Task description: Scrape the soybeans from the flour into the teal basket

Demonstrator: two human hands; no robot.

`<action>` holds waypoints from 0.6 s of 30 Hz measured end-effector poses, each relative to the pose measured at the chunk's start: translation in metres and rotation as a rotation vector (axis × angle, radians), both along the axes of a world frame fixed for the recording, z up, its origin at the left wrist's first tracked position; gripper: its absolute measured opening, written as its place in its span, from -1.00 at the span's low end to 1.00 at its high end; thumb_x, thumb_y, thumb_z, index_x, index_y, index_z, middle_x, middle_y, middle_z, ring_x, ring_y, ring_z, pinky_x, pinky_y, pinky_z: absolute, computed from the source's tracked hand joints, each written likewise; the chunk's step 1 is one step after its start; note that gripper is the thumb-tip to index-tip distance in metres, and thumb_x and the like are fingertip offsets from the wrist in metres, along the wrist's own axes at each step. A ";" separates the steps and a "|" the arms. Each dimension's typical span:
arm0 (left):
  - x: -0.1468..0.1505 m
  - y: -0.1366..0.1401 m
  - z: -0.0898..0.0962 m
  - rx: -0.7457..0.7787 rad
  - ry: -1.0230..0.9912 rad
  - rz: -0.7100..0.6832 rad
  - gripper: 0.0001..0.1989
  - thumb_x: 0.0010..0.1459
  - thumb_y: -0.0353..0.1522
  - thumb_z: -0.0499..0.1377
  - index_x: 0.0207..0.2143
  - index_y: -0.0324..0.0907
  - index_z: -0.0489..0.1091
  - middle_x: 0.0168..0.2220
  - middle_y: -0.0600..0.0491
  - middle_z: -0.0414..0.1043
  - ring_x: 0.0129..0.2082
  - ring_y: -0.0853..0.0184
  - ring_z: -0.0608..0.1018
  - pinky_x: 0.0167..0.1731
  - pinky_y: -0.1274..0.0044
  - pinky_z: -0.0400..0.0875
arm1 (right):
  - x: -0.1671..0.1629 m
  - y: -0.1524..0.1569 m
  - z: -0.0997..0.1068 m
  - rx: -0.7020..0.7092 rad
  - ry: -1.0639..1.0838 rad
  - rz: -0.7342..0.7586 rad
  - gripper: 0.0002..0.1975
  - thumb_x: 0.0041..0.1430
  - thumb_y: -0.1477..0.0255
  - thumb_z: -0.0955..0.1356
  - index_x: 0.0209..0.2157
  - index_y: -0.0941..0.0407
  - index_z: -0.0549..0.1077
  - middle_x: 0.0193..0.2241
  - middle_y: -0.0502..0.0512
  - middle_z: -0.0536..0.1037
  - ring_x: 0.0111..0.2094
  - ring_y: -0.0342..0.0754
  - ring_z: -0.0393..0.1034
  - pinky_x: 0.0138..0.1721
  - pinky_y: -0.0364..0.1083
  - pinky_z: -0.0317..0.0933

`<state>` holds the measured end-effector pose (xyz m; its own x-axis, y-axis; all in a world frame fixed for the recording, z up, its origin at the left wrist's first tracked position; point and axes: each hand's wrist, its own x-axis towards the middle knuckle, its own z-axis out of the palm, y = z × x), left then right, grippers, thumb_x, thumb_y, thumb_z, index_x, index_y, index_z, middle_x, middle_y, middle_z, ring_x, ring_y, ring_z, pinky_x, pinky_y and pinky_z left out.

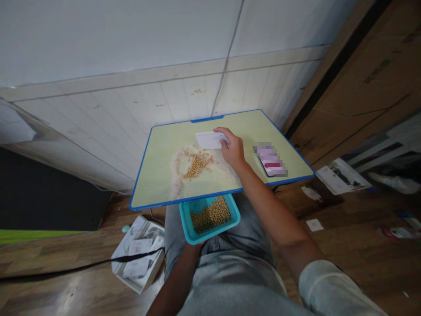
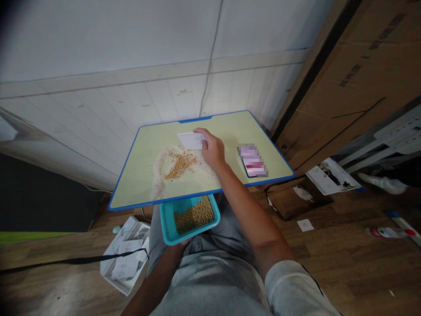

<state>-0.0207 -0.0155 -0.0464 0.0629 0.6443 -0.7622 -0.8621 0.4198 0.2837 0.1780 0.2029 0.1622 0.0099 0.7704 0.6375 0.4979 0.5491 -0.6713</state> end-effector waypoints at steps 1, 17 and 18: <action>0.000 0.000 -0.001 -0.001 0.001 0.002 -0.38 0.54 -0.11 -0.16 -0.23 0.01 0.69 -0.18 0.04 0.80 -0.03 0.17 0.76 0.55 0.11 0.26 | -0.001 -0.001 0.000 0.001 -0.006 -0.001 -0.42 0.23 0.72 0.29 0.11 -0.07 0.65 0.10 -0.02 0.77 0.18 0.07 0.68 0.28 0.12 0.54; -0.013 -0.004 -0.033 0.137 -0.099 -0.071 -0.26 0.56 -0.11 -0.24 -0.26 0.05 0.76 -0.09 0.09 0.82 -0.05 0.23 0.78 0.45 0.15 0.42 | -0.011 0.009 0.004 -0.023 -0.016 0.074 -0.45 0.31 0.70 0.28 0.14 -0.08 0.62 0.16 -0.06 0.76 0.22 0.03 0.65 0.33 0.07 0.50; -0.014 -0.004 -0.037 0.152 -0.111 -0.080 -0.26 0.56 -0.11 -0.24 -0.25 0.04 0.76 -0.08 0.08 0.82 -0.04 0.22 0.78 0.43 0.15 0.43 | -0.012 0.011 0.002 -0.022 -0.018 0.086 -0.45 0.31 0.70 0.28 0.14 -0.07 0.62 0.16 -0.05 0.76 0.22 0.04 0.65 0.34 0.08 0.49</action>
